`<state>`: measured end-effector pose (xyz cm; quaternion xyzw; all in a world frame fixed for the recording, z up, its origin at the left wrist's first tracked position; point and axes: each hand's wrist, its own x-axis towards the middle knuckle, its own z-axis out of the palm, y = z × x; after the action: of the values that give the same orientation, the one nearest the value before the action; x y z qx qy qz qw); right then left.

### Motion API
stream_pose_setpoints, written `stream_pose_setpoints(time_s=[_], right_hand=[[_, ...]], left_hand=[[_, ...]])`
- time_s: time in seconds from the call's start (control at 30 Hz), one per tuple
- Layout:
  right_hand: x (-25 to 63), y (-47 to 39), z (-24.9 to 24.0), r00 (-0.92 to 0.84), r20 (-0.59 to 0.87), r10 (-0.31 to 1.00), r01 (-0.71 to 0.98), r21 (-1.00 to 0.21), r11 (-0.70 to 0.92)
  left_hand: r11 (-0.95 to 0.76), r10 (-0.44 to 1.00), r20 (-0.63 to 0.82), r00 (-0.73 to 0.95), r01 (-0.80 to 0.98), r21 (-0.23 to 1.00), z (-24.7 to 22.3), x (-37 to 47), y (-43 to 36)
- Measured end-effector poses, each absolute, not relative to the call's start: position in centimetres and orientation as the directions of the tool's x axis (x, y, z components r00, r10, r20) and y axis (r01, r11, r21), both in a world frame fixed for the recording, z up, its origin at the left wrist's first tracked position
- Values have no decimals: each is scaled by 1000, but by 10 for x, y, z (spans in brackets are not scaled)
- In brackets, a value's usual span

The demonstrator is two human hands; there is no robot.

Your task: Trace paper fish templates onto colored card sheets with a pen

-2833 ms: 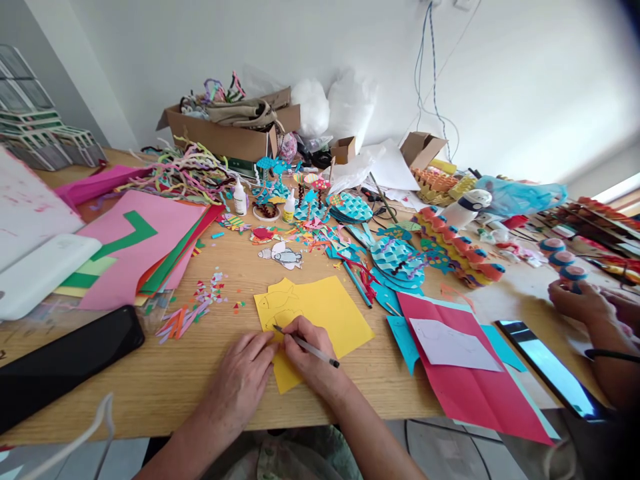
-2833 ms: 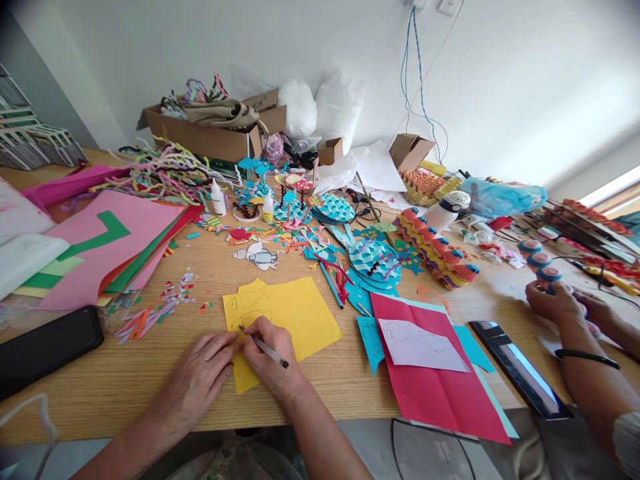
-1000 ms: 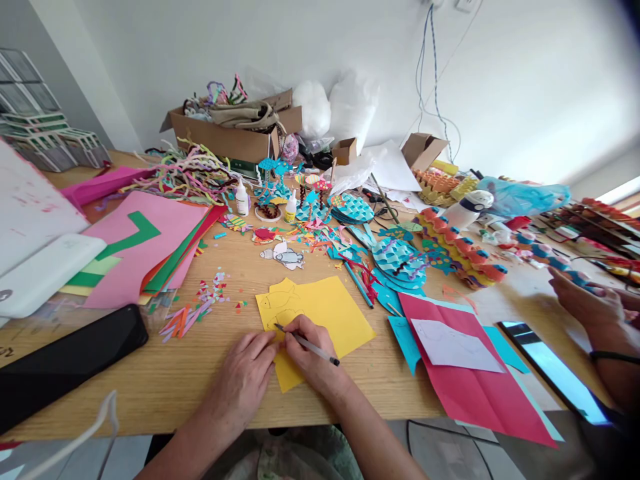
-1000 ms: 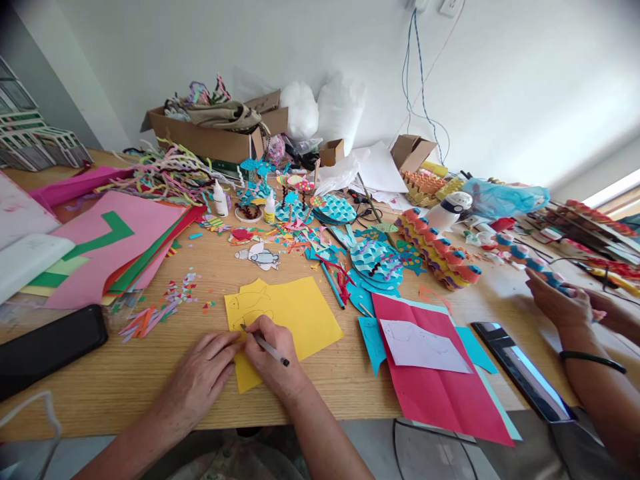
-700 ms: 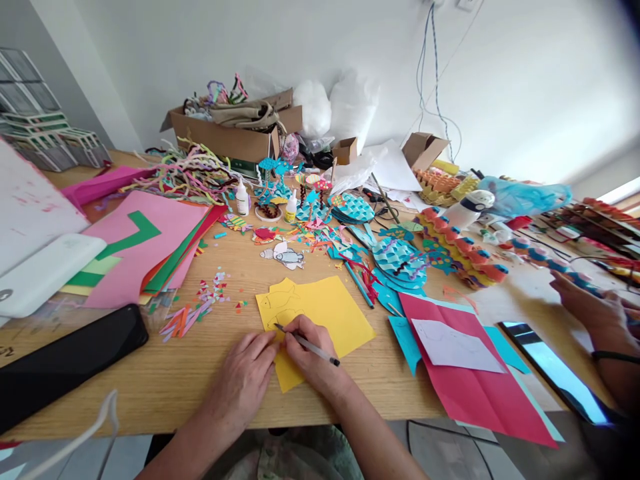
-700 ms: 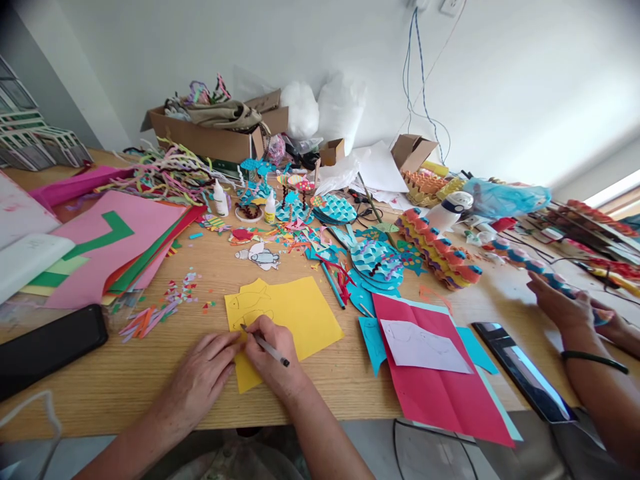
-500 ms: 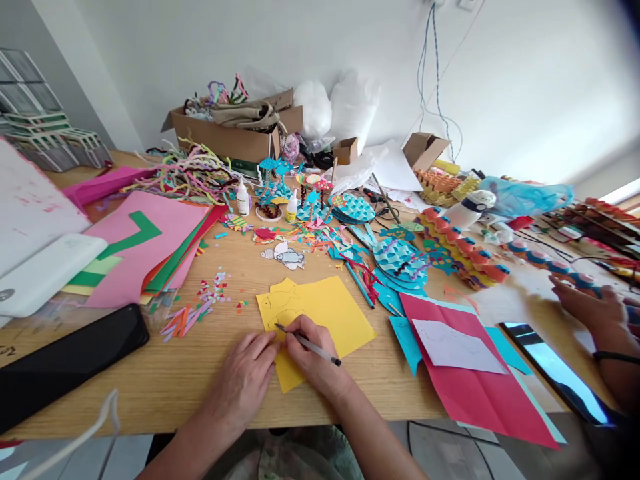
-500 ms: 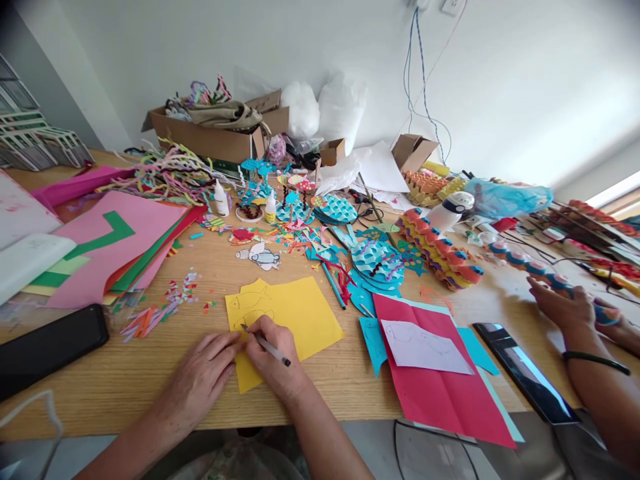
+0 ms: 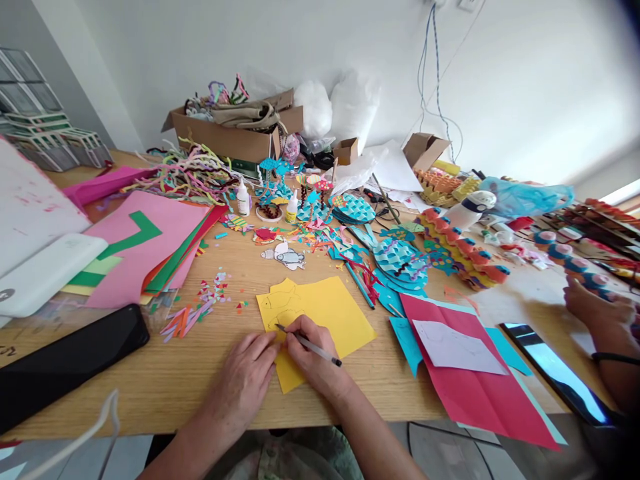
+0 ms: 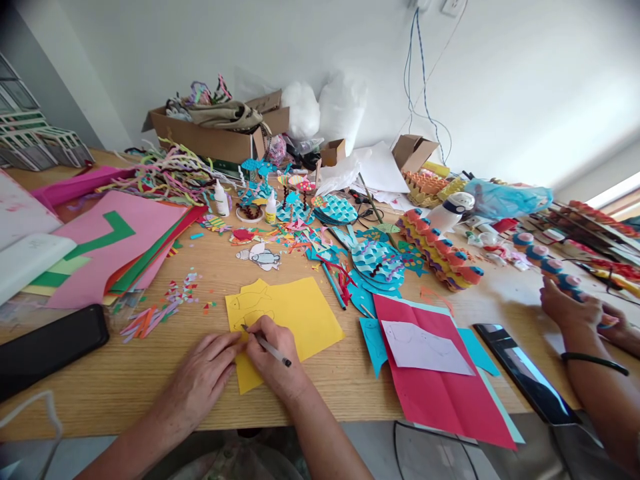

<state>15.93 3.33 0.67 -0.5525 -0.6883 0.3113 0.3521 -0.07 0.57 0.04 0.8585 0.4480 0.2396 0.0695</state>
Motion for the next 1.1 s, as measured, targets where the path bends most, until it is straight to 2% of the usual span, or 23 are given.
stream_pose_setpoints(time_s=[1.1], right_hand=[[160, 31, 6, -152, 145, 978, 530, -823, 204]], left_hand=[[-582, 808, 339, 481, 742, 333, 0, -1, 5]])
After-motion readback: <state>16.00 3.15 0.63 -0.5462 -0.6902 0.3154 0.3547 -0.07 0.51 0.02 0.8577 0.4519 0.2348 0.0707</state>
